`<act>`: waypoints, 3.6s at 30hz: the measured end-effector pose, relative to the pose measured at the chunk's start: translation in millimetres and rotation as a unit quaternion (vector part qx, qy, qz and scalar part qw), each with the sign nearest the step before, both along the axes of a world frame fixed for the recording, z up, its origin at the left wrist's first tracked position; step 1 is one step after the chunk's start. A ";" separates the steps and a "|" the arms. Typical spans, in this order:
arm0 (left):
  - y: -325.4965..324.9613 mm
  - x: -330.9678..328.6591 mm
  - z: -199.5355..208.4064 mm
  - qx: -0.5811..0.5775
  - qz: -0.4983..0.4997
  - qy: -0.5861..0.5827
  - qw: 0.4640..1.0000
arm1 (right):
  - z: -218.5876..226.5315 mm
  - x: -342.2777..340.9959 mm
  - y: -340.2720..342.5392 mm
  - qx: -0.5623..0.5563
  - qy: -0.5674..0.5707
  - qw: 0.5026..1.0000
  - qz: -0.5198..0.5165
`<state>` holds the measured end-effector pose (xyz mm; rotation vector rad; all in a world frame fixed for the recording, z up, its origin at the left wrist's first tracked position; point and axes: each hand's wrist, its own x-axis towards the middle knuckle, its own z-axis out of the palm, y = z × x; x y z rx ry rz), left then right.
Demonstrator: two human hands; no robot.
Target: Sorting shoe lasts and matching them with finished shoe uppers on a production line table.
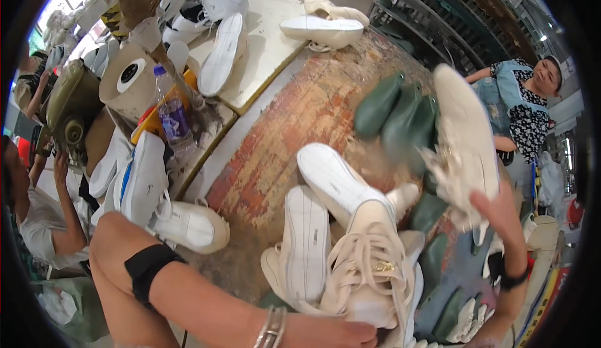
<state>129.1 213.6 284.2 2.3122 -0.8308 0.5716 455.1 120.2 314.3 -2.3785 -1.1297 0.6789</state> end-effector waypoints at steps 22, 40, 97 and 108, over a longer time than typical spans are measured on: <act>362.5 51.4 -133.2 0.197 0.796 0.174 0.546 | -17.7 -19.2 233.0 -0.074 -0.385 0.812 0.433; 379.8 64.0 -235.8 0.084 0.851 0.186 0.484 | -192.6 16.9 459.0 -0.119 -0.425 0.846 0.299; 133.6 120.6 -133.1 -0.356 0.431 0.368 0.743 | -21.0 -8.2 -164.2 0.157 -0.214 0.955 0.131; -91.0 -114.9 -75.8 -0.338 0.542 0.321 0.699 | -171.9 -117.3 -661.0 -0.015 -0.165 0.854 -0.492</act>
